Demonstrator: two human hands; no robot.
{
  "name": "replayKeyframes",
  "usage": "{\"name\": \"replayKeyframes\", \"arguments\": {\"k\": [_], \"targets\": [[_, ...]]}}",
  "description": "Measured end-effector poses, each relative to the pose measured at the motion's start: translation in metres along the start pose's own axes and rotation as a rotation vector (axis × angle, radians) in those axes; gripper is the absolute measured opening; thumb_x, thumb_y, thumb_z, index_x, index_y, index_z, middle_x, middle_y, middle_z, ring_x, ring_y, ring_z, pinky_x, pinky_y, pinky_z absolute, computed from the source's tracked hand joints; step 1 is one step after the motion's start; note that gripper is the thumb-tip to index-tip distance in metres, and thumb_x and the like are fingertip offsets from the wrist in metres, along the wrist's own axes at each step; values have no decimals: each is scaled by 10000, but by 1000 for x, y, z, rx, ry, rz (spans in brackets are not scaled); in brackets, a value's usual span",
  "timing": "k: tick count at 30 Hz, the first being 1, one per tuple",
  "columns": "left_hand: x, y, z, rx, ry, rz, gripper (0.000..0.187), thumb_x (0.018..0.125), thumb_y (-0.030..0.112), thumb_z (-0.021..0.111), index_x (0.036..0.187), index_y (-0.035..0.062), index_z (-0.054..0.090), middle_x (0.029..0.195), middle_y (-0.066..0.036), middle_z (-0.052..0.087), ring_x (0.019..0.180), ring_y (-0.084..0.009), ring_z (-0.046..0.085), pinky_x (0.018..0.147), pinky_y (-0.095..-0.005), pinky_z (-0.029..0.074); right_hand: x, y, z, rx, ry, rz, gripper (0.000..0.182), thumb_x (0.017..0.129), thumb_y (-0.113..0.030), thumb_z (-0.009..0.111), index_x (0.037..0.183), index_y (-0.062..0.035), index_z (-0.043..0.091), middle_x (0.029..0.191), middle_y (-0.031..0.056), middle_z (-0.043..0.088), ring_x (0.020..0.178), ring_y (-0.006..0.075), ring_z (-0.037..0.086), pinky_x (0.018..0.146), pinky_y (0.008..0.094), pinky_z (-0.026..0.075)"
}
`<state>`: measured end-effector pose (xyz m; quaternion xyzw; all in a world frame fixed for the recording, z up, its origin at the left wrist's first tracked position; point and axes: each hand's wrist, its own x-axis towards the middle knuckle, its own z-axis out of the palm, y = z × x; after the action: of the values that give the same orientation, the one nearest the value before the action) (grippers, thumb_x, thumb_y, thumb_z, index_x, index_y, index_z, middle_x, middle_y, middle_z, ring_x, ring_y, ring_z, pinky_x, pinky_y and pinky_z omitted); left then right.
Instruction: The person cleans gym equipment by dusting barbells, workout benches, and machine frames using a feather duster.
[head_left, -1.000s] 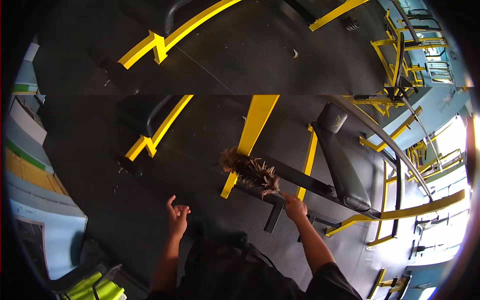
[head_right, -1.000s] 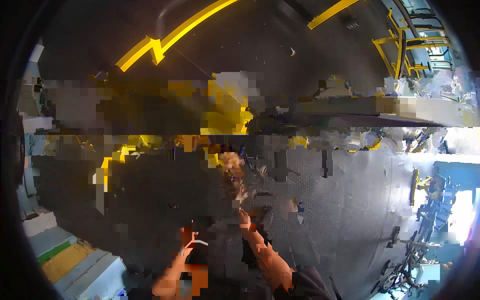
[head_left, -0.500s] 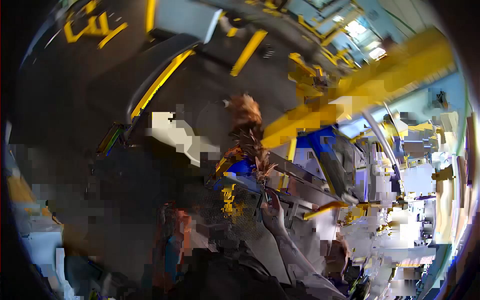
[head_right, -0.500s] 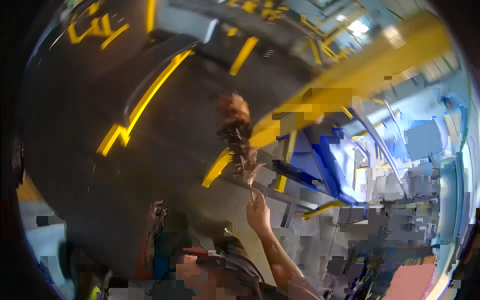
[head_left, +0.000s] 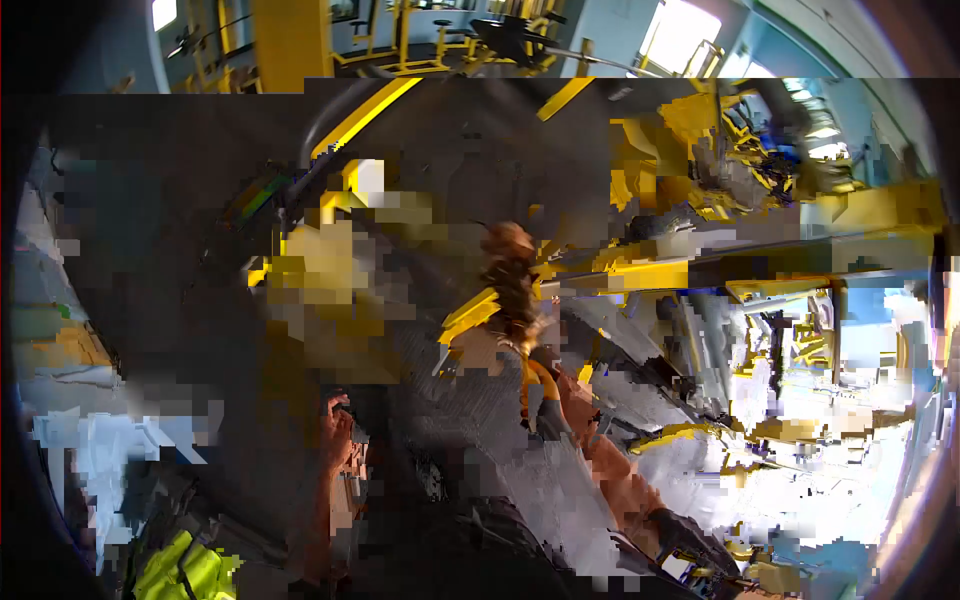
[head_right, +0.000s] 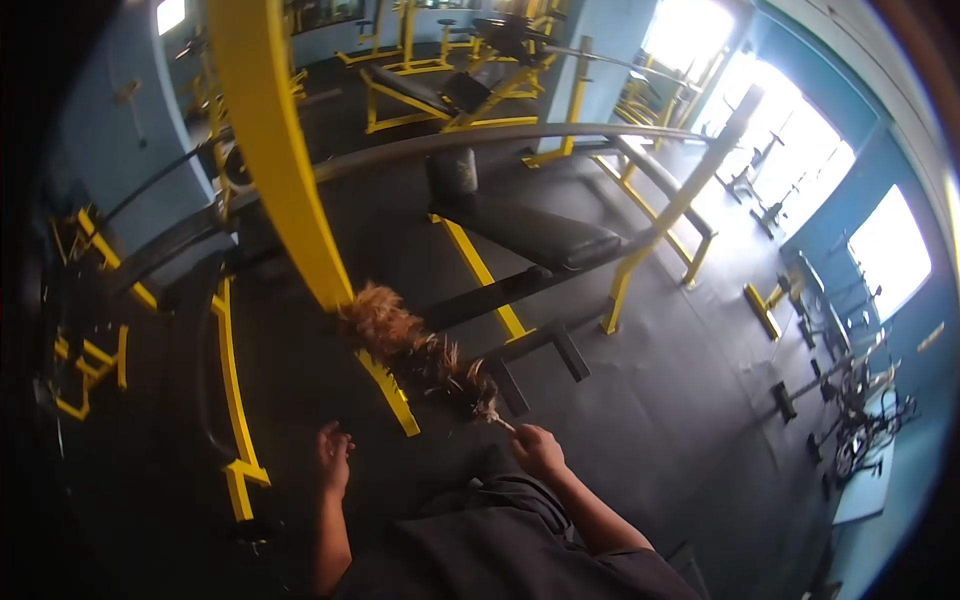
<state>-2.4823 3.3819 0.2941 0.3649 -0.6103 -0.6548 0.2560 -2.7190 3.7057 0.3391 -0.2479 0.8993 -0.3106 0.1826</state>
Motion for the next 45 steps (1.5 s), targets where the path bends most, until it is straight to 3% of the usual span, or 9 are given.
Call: {"name": "replayKeyframes", "arguments": {"k": [2,8,16,22,29,32,36,39,45], "targets": [[9,-2,17,-76,-59,-30,304,978,80,544,1274,40,491,957,-43,597,832,-100,571,812,-264,501,1,10,12,96,17,-71,256,886,-250,605,891,6,623,763,209,605,739,387,611,681,445,475],[12,7,74,-41,-178,-79,316,966,45,538,1275,24,474,963,-50,598,812,-100,570,808,-252,500,30,63,12,-1,-245,234,368,929,-377,541,1151,-117,676,1126,175,679,1059,375,638,893,466,509],[32,27,149,147,-265,-179,316,962,39,541,1270,17,476,965,-57,600,806,-108,580,805,-255,512,85,147,29,365,397,496,276,942,-238,586,1150,-80,675,920,181,705,834,269,698,749,374,515],[81,44,236,292,-439,-178,321,957,40,546,1270,28,480,996,-66,603,833,-118,584,821,-264,509,89,193,6,427,110,532,294,938,-251,560,1152,-87,675,907,183,697,816,261,694,746,377,526],[201,48,378,1119,-827,258,551,842,158,698,1337,72,471,1220,-147,513,1092,-278,533,966,-407,447,142,256,83,432,116,591,292,927,-291,533,1144,-156,674,992,188,691,945,384,662,818,488,526],[271,-10,424,1386,-709,679,766,802,333,735,1408,34,373,1295,-212,462,1194,-398,459,1061,-515,342,186,302,136,431,210,599,236,947,-271,518,1112,-168,651,964,181,680,912,396,651,776,512,516],[339,-54,467,1566,-577,1015,897,846,439,701,1465,-47,271,1463,-300,338,1364,-462,309,1132,-528,243,263,349,207,469,288,754,212,970,-249,492,1121,-172,619,950,176,660,890,402,655,745,513,522],[349,-54,449,1429,-678,889,921,865,366,690,1494,-82,189,1497,-312,294,1390,-458,284,1167,-502,191,320,388,235,378,178,601,237,969,-228,472,1160,-166,597,930,160,651,877,382,672,730,507,537],[335,-43,458,1344,-733,688,872,899,209,653,1499,-105,104,1467,-232,341,1337,-296,396,1134,-381,276,469,373,267,528,282,544,256,976,-190,436,1158,-99,592,944,152,664,848,357,692,716,495,557]]}}
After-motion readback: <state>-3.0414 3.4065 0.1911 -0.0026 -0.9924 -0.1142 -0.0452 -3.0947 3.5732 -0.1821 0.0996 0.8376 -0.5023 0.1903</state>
